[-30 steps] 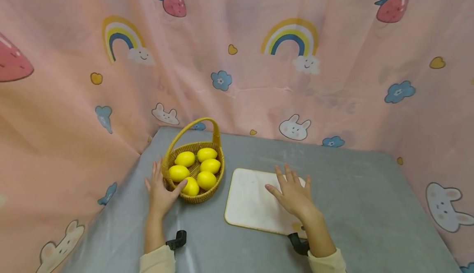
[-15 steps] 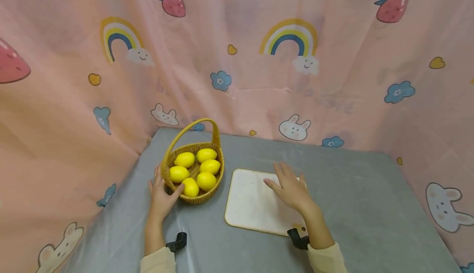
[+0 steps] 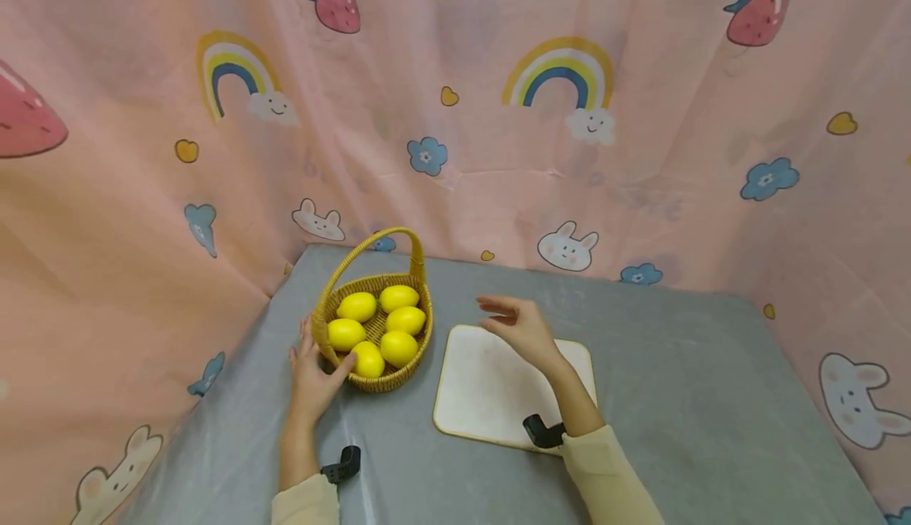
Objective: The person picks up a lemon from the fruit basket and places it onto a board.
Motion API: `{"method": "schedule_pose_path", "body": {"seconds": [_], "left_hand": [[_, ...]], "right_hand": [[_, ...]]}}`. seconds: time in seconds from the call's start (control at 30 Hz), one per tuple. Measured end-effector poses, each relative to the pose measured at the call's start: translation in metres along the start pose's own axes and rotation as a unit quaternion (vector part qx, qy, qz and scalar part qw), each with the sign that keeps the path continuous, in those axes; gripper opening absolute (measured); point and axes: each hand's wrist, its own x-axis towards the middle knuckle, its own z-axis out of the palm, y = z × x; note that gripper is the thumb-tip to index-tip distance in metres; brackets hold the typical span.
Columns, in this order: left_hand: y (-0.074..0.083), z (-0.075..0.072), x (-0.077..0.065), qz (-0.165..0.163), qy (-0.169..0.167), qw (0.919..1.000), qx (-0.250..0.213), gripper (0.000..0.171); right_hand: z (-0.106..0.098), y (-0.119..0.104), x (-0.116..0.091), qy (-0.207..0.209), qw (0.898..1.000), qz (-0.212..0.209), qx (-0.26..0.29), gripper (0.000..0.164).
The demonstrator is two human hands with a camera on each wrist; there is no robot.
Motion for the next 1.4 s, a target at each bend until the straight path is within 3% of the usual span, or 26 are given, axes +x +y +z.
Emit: {"method": "schedule_pose_path", "body": {"seconds": [0.2,0.4,0.57,1.07,1.27,1.4], "left_hand": [[0.0,0.0,0.0,0.001,-0.003,1.0,-0.004,0.074],[0.0,0.0,0.0,0.001,-0.002,1.0,-0.009,0.072],[0.0,0.0,0.0,-0.003,-0.005,1.0,-0.007,0.071],[-0.004,0.001,-0.002,-0.01,-0.011,0.9999,0.001,0.071],[-0.003,0.001,-0.002,-0.008,-0.006,0.9999,0.003,0.071],[-0.002,0.0,-0.001,-0.009,-0.007,0.9999,0.002,0.071]], "right_hand": [[0.031,-0.004,0.024,-0.04,0.996,-0.024,0.072,0.04],[0.063,-0.012,0.041,-0.103,0.988,-0.043,0.104,0.036],[0.084,-0.018,0.051,-0.138,0.984,-0.053,0.101,0.038],[0.111,-0.013,0.06,-0.191,0.981,-0.038,-0.007,0.036],[0.117,-0.017,0.064,-0.233,0.963,-0.047,-0.125,0.037],[0.119,-0.022,0.067,-0.252,0.951,-0.045,-0.175,0.041]]}}
